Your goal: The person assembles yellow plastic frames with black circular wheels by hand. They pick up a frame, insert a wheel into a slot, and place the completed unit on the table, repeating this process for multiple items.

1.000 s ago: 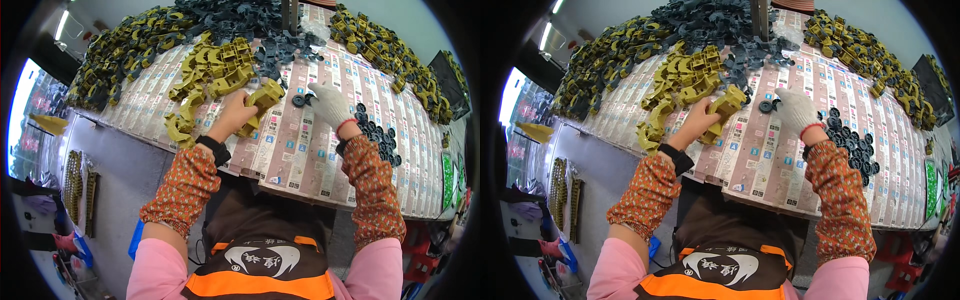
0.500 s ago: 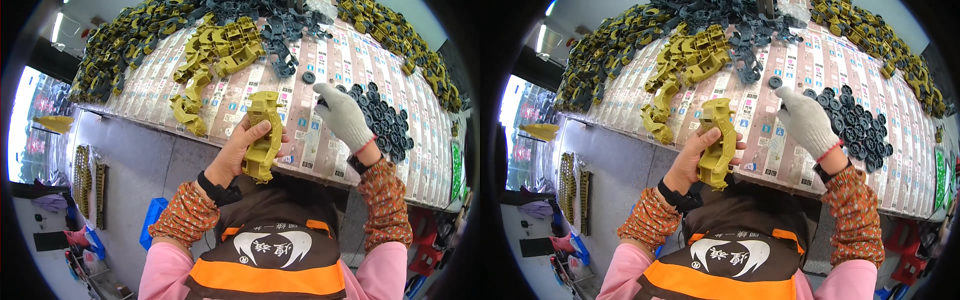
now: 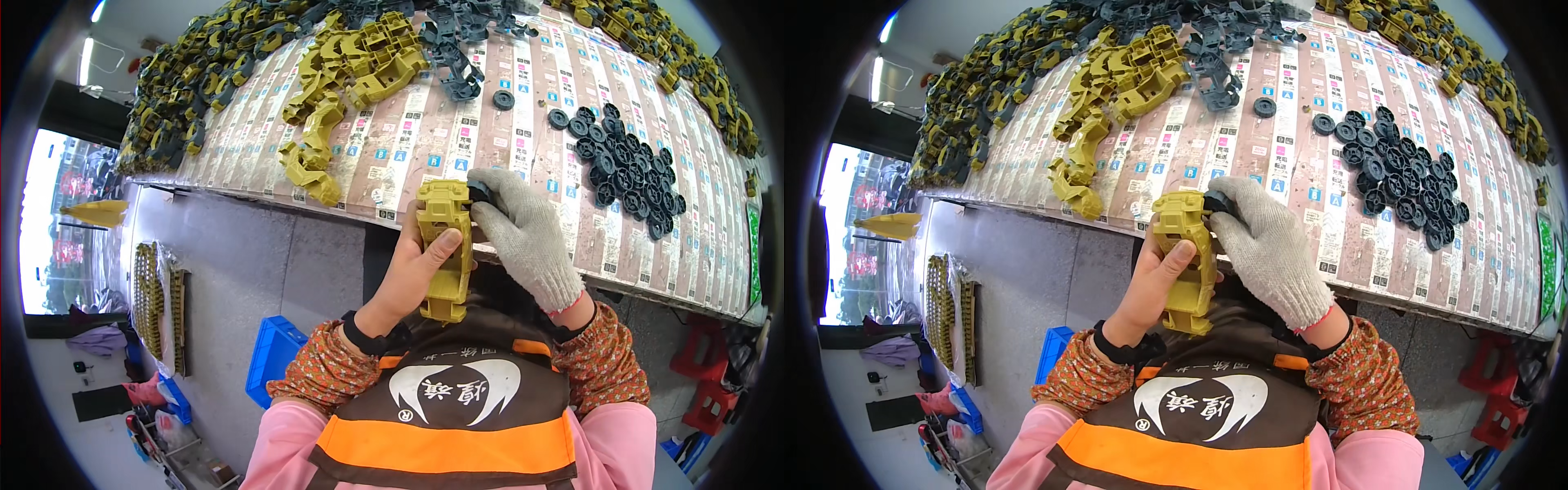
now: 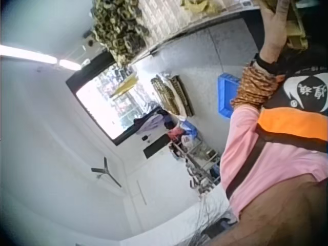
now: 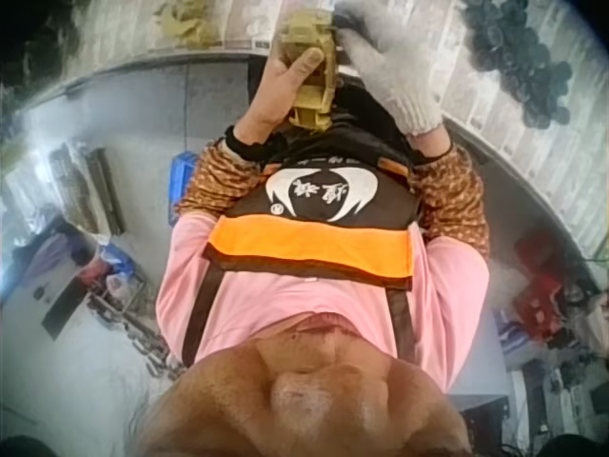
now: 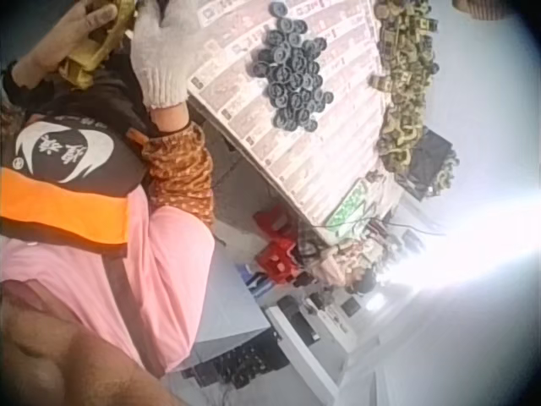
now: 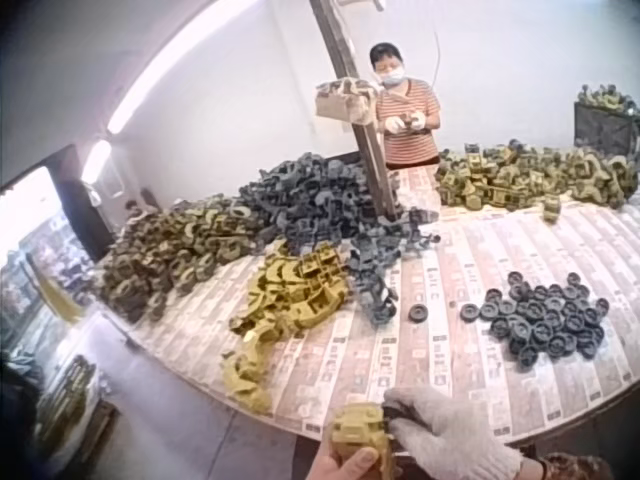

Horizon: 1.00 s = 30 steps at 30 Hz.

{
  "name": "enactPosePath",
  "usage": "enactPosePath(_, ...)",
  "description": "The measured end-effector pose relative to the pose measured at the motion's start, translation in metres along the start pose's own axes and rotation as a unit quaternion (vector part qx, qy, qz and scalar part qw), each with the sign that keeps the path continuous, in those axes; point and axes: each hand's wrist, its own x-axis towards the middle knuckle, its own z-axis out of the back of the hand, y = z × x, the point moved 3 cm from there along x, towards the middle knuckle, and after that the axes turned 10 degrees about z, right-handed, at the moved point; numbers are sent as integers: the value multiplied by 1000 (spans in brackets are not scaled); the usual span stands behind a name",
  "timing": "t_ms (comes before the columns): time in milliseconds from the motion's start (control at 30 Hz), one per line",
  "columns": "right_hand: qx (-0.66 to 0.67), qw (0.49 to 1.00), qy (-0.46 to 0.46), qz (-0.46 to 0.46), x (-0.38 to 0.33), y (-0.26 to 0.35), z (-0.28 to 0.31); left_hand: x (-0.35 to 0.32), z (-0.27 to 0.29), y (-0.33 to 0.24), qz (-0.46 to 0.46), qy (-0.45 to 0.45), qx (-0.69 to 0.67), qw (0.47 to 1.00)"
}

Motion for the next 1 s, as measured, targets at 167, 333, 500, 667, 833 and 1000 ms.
enactPosePath(167,-118,989,-4,90,-13,5,-2,2,5,11,-83,-32,78,993)
enactPosePath(333,-189,969,-4,161,-26,3,-6,2,1,15,-138,-60,241,959)
enactPosePath(500,-223,968,46,106,-22,8,-3,7,13,33,-142,-41,277,949)
enactPosePath(667,-248,961,95,76,-1,9,2,17,22,29,-111,-54,287,950)
enactPosePath(833,-400,915,43,23,104,-37,42,25,17,14,-35,-59,85,994)
enactPosePath(1000,-517,852,-2,84,176,-76,72,19,27,4,-12,-81,22,996)
